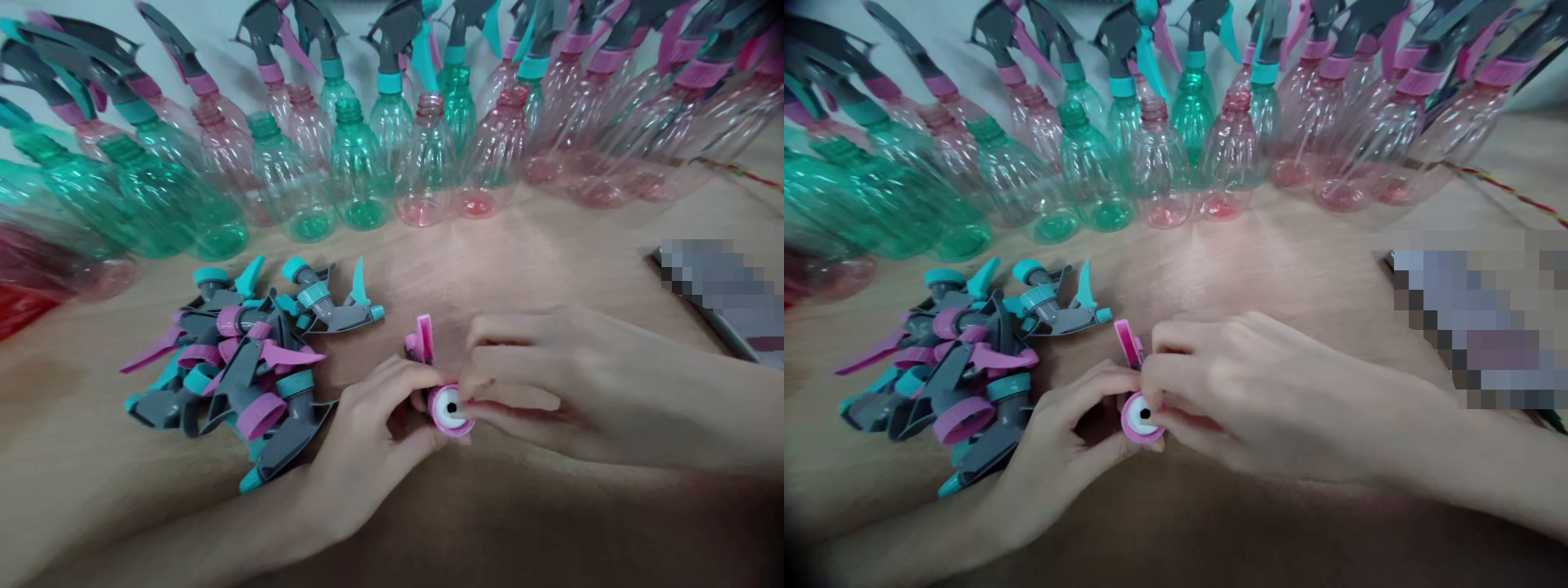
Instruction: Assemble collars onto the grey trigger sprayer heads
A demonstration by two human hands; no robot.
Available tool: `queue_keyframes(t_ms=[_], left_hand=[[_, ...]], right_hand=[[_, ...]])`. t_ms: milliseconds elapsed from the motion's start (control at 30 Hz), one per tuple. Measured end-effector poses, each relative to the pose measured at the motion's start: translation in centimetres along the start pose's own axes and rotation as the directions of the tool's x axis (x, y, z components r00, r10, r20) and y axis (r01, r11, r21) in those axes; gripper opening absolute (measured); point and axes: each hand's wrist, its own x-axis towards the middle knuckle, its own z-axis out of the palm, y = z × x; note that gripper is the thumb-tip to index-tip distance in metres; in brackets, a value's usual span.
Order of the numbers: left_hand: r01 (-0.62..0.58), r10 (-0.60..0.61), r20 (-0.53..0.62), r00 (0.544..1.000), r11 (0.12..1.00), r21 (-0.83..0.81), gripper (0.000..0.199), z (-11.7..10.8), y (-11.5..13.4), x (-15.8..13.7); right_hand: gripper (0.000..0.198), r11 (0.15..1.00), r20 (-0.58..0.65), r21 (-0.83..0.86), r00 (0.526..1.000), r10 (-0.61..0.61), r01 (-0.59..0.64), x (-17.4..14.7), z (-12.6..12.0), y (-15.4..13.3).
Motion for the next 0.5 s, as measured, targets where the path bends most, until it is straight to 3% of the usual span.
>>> queue_keyframes(t_ms=[333, 500], left_hand=[[-0.036, 0.037, -0.055, 0.998, 0.999, 0.023, 0.031, 0.1, -0.1, -0.1], [-0.082, 0.088, -0.101, 0.991, 0.995, 0.063, 0.039, 0.1, -0.1, -0.2]], right_hand=[[0.014, 0.967, -0.097, -0.248, 0.992, -0.086, 0.059, 0.3, 0.4, -1.2], [0.024, 0.927, -0.104, -0.361, 0.984, -0.146, 0.099, 0.3, 0.6, -1.5]])
